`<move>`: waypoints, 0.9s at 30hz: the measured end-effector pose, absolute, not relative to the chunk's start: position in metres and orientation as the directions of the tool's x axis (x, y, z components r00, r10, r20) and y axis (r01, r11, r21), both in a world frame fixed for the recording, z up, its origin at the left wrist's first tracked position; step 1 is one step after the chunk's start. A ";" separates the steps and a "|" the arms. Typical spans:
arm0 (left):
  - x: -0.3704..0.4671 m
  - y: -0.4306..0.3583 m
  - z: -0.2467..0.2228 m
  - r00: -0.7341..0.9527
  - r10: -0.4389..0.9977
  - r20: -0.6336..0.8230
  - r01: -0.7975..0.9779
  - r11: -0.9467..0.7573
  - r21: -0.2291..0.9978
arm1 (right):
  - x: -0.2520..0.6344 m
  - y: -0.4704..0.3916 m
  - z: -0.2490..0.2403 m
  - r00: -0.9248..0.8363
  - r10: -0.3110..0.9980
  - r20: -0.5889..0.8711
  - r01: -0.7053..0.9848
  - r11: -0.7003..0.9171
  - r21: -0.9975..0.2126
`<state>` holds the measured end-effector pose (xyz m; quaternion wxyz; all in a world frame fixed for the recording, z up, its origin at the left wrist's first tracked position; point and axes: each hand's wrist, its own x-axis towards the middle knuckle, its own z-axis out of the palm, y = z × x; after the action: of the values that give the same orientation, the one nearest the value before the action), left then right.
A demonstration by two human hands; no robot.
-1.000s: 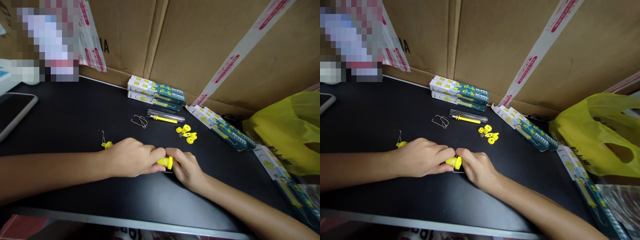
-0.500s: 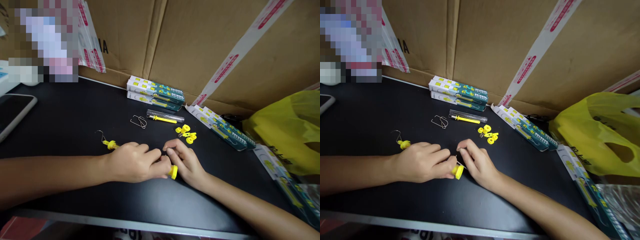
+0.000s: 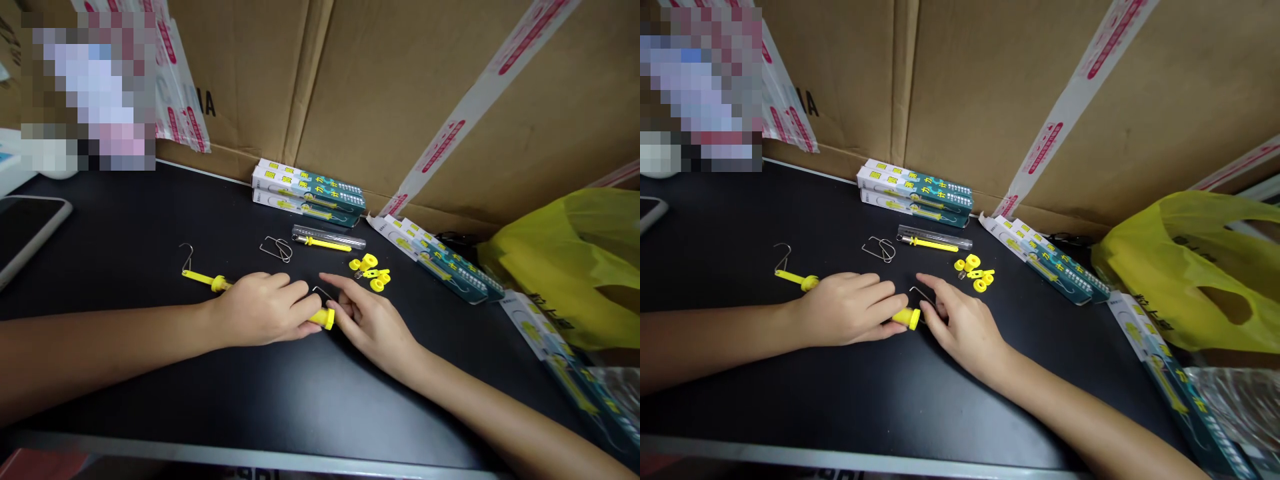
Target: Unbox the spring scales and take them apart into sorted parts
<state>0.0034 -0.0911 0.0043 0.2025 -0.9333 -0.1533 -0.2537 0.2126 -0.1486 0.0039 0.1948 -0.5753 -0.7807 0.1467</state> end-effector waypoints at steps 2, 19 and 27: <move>0.003 -0.091 0.004 0.834 0.199 0.515 0.385 -0.878 -0.284 | 0.212 -0.149 0.007 -0.299 0.946 0.128 0.873 0.326 -0.364; 0.001 -0.088 -0.001 0.834 0.009 0.552 0.226 -0.918 -0.326 | 0.183 -0.091 0.008 -0.489 0.856 0.167 0.740 0.509 -0.438; 0.001 -0.086 -0.001 0.845 0.103 0.525 0.284 -0.918 -0.278 | 0.173 -0.069 0.005 -0.450 0.858 0.248 0.486 0.468 -0.738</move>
<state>0.0005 -0.0859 -0.0011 0.1751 -0.9443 -0.1024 -0.2593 0.1727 -0.0690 0.0051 0.3124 -0.4214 -0.7977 0.2976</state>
